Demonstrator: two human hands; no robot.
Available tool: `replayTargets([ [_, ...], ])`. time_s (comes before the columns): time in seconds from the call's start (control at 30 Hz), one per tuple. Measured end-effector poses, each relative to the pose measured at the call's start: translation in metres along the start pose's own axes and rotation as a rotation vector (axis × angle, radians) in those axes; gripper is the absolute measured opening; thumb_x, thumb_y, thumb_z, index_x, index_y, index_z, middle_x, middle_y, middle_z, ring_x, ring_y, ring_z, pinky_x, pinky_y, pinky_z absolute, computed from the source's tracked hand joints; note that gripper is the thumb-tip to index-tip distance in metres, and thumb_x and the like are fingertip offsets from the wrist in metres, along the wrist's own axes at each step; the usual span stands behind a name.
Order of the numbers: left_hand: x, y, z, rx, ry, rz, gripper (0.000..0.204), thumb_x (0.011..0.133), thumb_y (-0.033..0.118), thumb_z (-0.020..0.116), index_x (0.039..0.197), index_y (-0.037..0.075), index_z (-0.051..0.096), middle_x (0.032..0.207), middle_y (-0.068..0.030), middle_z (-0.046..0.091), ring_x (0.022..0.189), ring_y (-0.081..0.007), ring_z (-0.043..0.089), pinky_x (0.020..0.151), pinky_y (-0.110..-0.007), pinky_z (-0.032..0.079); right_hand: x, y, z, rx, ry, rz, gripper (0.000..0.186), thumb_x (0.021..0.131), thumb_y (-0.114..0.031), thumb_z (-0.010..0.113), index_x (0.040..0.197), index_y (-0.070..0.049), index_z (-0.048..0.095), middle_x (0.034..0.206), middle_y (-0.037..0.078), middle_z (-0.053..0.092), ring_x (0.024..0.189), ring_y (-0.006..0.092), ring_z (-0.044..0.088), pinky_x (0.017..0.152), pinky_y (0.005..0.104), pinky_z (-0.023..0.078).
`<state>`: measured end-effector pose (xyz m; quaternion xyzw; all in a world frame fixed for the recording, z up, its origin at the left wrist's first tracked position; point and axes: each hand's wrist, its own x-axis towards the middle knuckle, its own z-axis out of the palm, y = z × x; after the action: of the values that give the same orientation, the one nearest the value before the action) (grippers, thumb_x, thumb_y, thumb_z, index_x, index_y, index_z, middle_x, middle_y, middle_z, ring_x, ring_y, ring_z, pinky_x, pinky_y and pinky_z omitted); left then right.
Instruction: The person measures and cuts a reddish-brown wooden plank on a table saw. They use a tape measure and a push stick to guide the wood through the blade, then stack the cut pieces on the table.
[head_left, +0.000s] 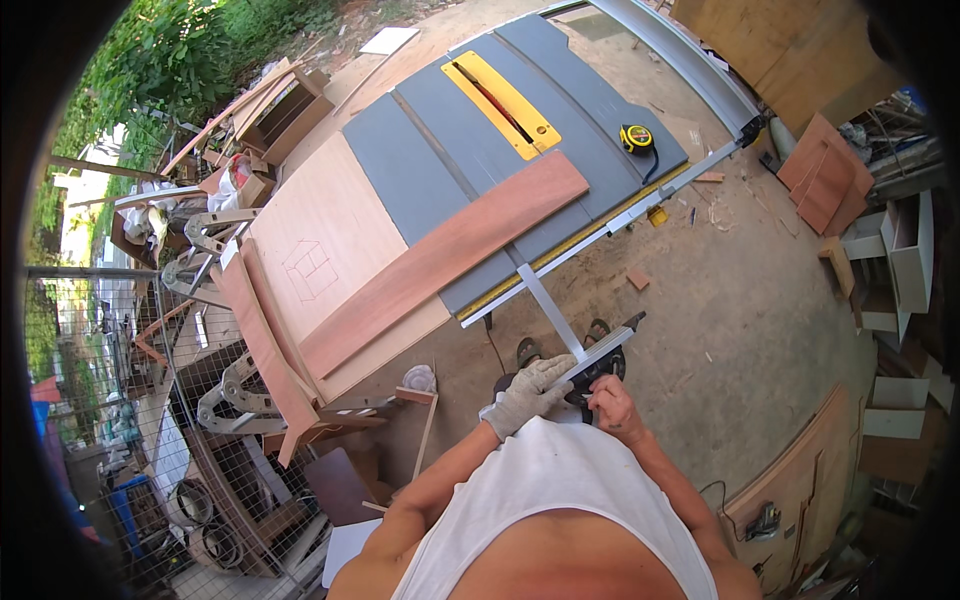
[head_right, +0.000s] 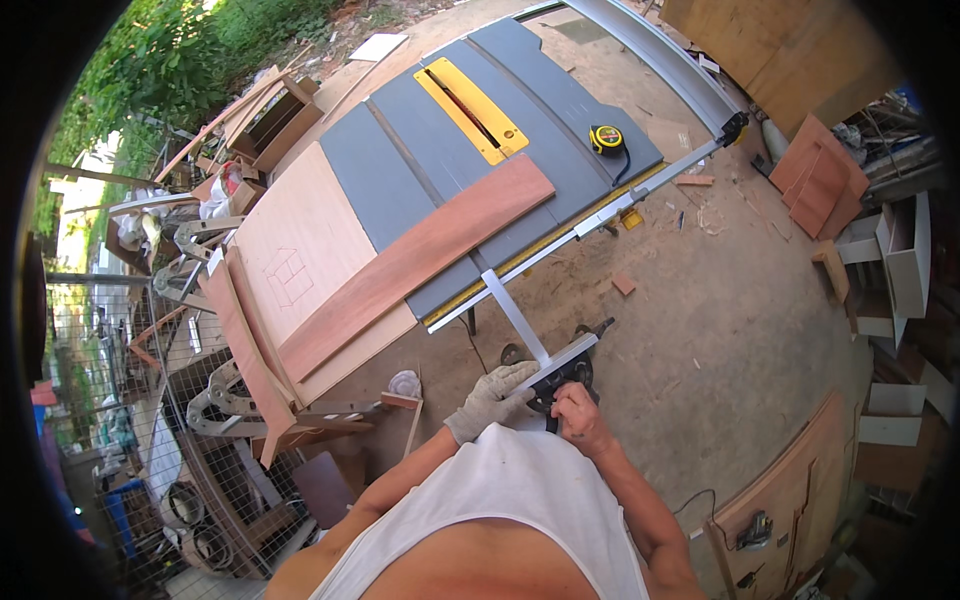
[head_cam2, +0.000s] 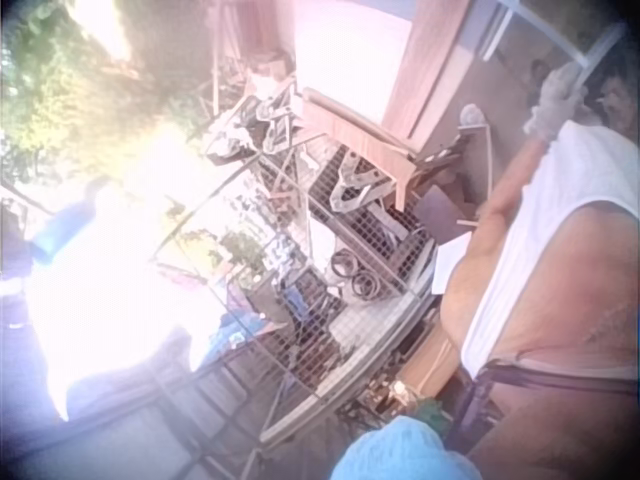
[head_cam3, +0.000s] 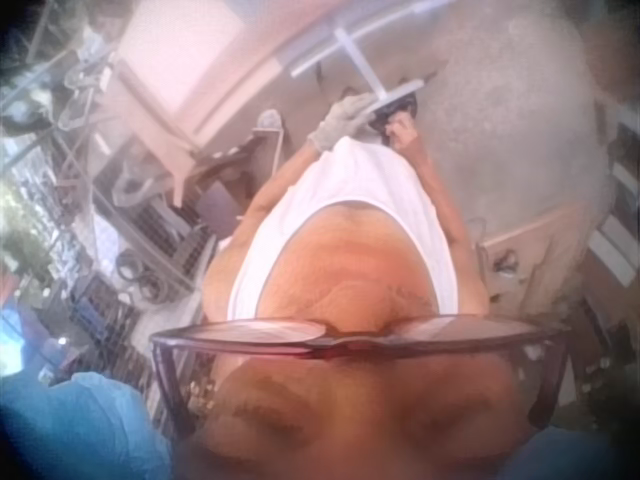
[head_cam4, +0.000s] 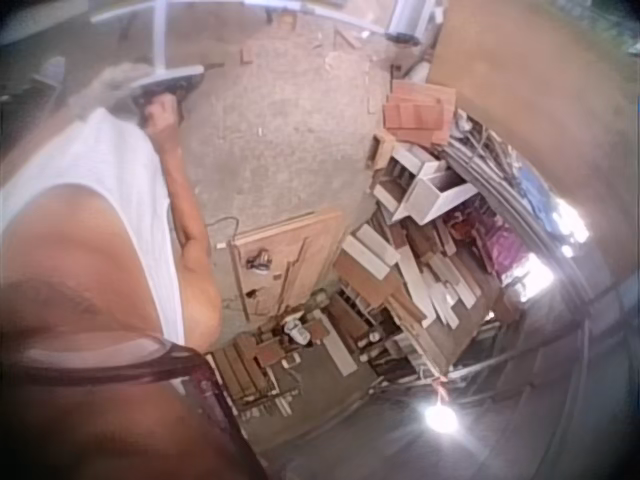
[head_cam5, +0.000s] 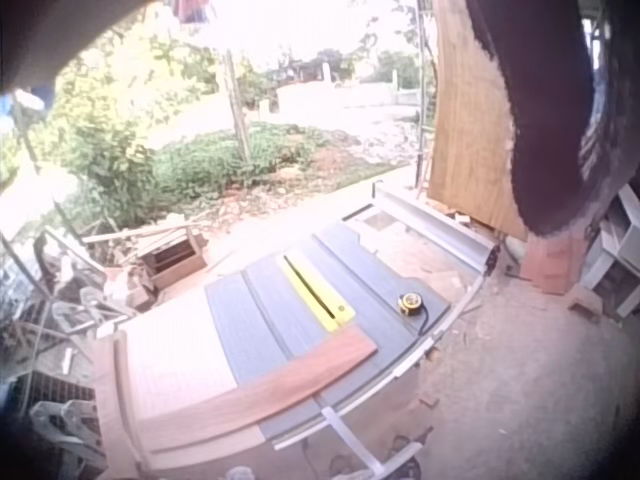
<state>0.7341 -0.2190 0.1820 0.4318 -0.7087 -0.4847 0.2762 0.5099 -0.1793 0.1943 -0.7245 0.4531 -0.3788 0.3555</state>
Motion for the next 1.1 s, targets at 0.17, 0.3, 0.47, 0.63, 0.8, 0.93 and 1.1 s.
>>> replayTargets([
  [0.17, 0.001, 0.001, 0.003, -0.048, 0.016, -0.01, 0.045, 0.091, 0.012, 0.07, 0.134, 0.007, 0.061, 0.133, -0.0136, 0.063, 0.122, -0.0301, 0.059, 0.103, -0.038, 0.047, 0.005, -0.002, -0.003, 0.001, 0.006, 0.0, 0.022, 0.065, 0.016, 0.058, 0.077, -0.002, 0.056, 0.087, 0.015, 0.054, 0.092, 0.0338, 0.061, 0.078, 0.04, 0.052],
  [0.3, 0.0, -0.003, 0.006, -0.013, 0.01, 0.007, 0.045, 0.091, 0.012, 0.07, 0.135, 0.007, 0.061, 0.132, -0.0134, 0.063, 0.123, -0.0304, 0.059, 0.103, -0.038, 0.047, 0.0, 0.003, -0.002, 0.006, 0.011, 0.008, 0.021, 0.065, 0.016, 0.059, 0.076, -0.002, 0.055, 0.086, 0.014, 0.053, 0.091, 0.0334, 0.061, 0.078, 0.0401, 0.052],
  [0.47, 0.001, 0.005, 0.003, -0.04, 0.021, 0.037, 0.047, 0.09, 0.011, 0.071, 0.135, 0.007, 0.061, 0.131, -0.0135, 0.064, 0.122, -0.0313, 0.06, 0.104, -0.038, 0.047, -0.001, 0.004, -0.006, 0.013, -0.001, -0.024, 0.02, 0.063, 0.015, 0.06, 0.072, -0.002, 0.054, 0.086, 0.014, 0.054, 0.089, 0.0329, 0.062, 0.077, 0.0393, 0.052],
  [0.63, 0.001, 0.006, 0.003, -0.036, 0.016, 0.01, 0.047, 0.089, 0.01, 0.07, 0.135, 0.007, 0.061, 0.131, -0.0143, 0.064, 0.123, -0.0329, 0.059, 0.103, -0.04, 0.047, -0.001, 0.006, -0.004, 0.02, -0.005, -0.007, 0.02, 0.063, 0.015, 0.06, 0.07, -0.002, 0.054, 0.085, 0.013, 0.054, 0.089, 0.0324, 0.062, 0.076, 0.039, 0.052],
  [0.8, 0.002, 0.01, 0.0, -0.02, 0.021, 0.024, 0.045, 0.09, 0.011, 0.07, 0.134, 0.006, 0.061, 0.13, -0.015, 0.064, 0.123, -0.0334, 0.059, 0.102, -0.04, 0.047, 0.001, 0.005, -0.004, 0.012, -0.008, -0.018, 0.02, 0.064, 0.015, 0.062, 0.07, -0.003, 0.054, 0.085, 0.013, 0.054, 0.089, 0.0323, 0.062, 0.076, 0.039, 0.052],
  [0.93, 0.004, 0.013, -0.002, -0.015, 0.018, 0.029, 0.044, 0.09, 0.011, 0.069, 0.133, 0.006, 0.061, 0.13, -0.0153, 0.064, 0.122, -0.0331, 0.06, 0.103, -0.04, 0.047, 0.001, 0.007, -0.004, 0.011, 0.006, -0.042, 0.021, 0.065, 0.015, 0.064, 0.07, -0.003, 0.053, 0.085, 0.013, 0.054, 0.089, 0.032, 0.062, 0.077, 0.0396, 0.053],
  [1.1, 0.002, 0.006, 0.0, 0.002, 0.011, 0.038, 0.045, 0.09, 0.014, 0.07, 0.133, 0.006, 0.061, 0.131, -0.0156, 0.063, 0.12, -0.0336, 0.06, 0.104, -0.04, 0.046, 0.0, 0.007, -0.003, 0.023, 0.005, 0.002, 0.021, 0.065, 0.014, 0.065, 0.069, -0.003, 0.053, 0.085, 0.013, 0.055, 0.088, 0.0319, 0.062, 0.078, 0.0403, 0.053],
])
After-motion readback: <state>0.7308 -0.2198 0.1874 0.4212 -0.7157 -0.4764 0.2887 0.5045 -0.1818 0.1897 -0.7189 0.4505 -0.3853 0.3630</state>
